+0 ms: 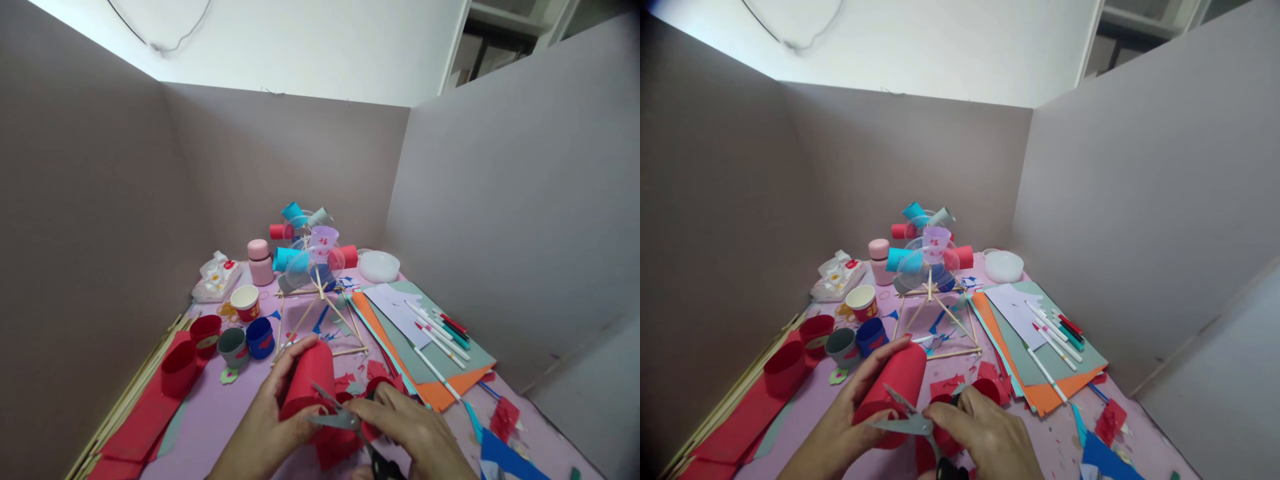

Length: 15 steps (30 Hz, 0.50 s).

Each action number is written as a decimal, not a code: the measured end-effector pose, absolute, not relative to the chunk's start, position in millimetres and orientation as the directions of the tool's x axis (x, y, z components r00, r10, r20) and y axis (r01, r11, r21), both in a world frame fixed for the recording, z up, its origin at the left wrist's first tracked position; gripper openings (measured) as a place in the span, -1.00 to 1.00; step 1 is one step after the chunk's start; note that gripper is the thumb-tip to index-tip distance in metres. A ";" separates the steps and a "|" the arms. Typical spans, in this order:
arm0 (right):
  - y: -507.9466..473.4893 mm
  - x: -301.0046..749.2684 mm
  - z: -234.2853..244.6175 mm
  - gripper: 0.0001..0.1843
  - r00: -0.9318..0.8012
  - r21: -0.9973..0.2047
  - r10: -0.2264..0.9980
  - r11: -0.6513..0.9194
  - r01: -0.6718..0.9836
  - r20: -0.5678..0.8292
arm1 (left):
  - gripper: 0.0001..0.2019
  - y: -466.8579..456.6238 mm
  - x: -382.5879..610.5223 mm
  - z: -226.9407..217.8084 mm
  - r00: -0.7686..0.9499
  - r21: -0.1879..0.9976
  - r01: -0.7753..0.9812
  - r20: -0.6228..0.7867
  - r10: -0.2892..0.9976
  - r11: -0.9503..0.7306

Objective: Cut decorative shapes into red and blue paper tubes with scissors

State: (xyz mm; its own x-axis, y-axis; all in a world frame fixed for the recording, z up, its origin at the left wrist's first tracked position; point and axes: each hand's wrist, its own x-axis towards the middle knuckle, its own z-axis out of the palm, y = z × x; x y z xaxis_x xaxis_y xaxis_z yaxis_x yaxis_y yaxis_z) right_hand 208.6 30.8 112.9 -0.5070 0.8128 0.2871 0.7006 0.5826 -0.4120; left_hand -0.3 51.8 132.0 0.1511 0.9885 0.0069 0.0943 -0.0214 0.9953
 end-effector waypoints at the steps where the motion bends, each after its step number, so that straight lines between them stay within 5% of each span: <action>1: 31.5 209.3 113.0 -0.57 -0.514 -0.417 0.812 0.583 0.697 0.277 | -0.39 52.2 -1.0 131.9 0.160 0.995 0.101 0.002 0.987 -0.018; 7: 31.3 216.8 113.4 -0.55 -0.497 -0.468 0.831 0.554 0.689 0.252 | -0.49 54.5 -8.7 125.7 0.311 0.996 0.078 0.005 0.950 -0.031; 15: 29.6 216.8 118.6 -0.55 -0.479 -0.519 0.851 0.515 0.683 0.214 | -0.66 54.2 -5.6 123.0 0.241 0.989 0.130 0.042 0.970 -0.075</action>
